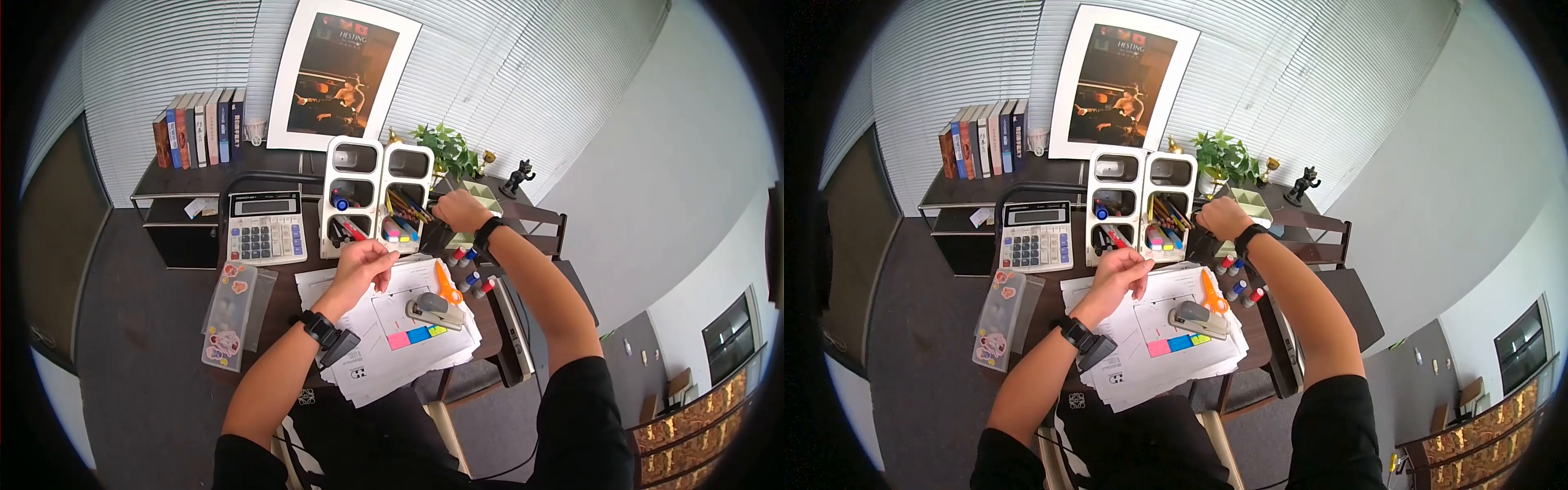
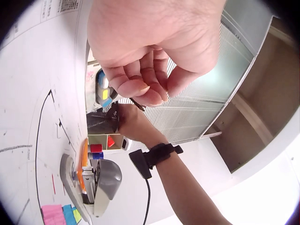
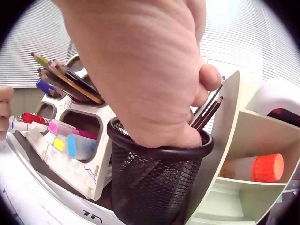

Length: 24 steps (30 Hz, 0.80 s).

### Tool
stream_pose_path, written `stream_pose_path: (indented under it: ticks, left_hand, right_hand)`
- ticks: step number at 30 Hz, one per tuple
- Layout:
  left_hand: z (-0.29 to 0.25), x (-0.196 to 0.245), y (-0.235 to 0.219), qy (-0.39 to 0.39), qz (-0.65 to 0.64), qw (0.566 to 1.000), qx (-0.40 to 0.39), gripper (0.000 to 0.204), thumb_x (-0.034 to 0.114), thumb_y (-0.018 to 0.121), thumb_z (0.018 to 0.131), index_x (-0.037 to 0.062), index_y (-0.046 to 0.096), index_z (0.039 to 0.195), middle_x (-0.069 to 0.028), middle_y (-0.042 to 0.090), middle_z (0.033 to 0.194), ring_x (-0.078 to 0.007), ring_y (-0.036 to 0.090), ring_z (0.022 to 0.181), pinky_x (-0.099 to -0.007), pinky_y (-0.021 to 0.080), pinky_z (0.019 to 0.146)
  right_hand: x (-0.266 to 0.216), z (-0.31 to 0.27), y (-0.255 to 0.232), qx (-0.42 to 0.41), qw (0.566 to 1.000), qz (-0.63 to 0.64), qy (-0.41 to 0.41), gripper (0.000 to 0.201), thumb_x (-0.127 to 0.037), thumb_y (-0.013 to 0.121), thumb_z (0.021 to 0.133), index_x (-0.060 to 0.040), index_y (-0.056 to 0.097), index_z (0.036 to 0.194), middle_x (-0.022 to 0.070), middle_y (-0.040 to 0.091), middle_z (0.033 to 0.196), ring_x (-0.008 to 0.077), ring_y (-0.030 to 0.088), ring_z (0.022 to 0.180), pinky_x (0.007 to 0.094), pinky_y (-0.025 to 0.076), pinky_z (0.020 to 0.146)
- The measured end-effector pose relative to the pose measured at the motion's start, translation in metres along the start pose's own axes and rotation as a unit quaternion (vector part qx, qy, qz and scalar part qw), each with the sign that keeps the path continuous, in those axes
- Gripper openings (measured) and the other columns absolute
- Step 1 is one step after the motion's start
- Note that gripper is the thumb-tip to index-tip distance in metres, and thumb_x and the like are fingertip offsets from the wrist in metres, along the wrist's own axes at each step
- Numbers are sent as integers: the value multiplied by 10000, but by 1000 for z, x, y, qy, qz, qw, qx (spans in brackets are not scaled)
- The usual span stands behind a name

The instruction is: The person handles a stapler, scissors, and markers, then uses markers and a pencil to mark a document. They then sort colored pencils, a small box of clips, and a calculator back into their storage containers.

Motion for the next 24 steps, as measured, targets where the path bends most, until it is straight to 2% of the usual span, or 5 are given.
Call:
stream_pose_path:
  ticks: [7, 9, 12, 19, 24]
  left_hand:
    - [-1, 3, 2, -1, 2, 1000, 7, 210, 129, 645, 962, 24, 553, 805, -60, 576, 636, -126, 529, 489, -262, 390, 436]
    - [-1, 3, 3, -2, 0, 1000, 2, 207, 128, 644, 964, 24, 554, 808, -55, 574, 636, -124, 531, 491, -263, 392, 436]
    - [0, -2, 1, 1, -15, 1000, -3, 204, 134, 658, 957, 22, 566, 814, -56, 585, 636, -122, 538, 490, -257, 398, 432]
    - [-1, 1, 1, -4, -10, 1000, -2, 188, 126, 633, 972, 28, 561, 829, -52, 585, 657, -123, 544, 509, -265, 413, 455]
    - [-1, -6, 3, -4, -9, 1000, -30, 191, 153, 653, 966, 17, 599, 844, -51, 622, 688, -113, 582, 542, -242, 441, 467]
  right_hand:
    - [1, 0, 0, 20, 1000, 0, 6, 137, -140, 619, 847, -106, 624, 714, 100, 617, 676, 323, 663, 709, 432, 513, 623]
    - [1, 2, 2, -10, 1000, 5, 9, 123, -141, 624, 841, -104, 631, 724, 101, 619, 674, 321, 665, 708, 428, 514, 617]
    - [1, 2, 1, 4, 1000, -21, 0, 123, -140, 626, 839, -99, 631, 724, 103, 621, 679, 314, 667, 704, 421, 517, 612]
    - [7, -9, -24, 35, 998, -54, -21, 120, -156, 621, 840, -114, 659, 735, 80, 632, 682, 287, 677, 691, 404, 528, 614]
    - [14, -27, -67, 9, 995, -93, 34, 128, -157, 610, 852, -127, 674, 747, 72, 637, 700, 271, 682, 708, 385, 534, 622]
Point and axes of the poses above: each hand's wrist, its own z-axis towards the middle knuckle, its own y-axis out of the palm, x = y × z, the point moved 2 cm from there along z, towards the middle knuckle
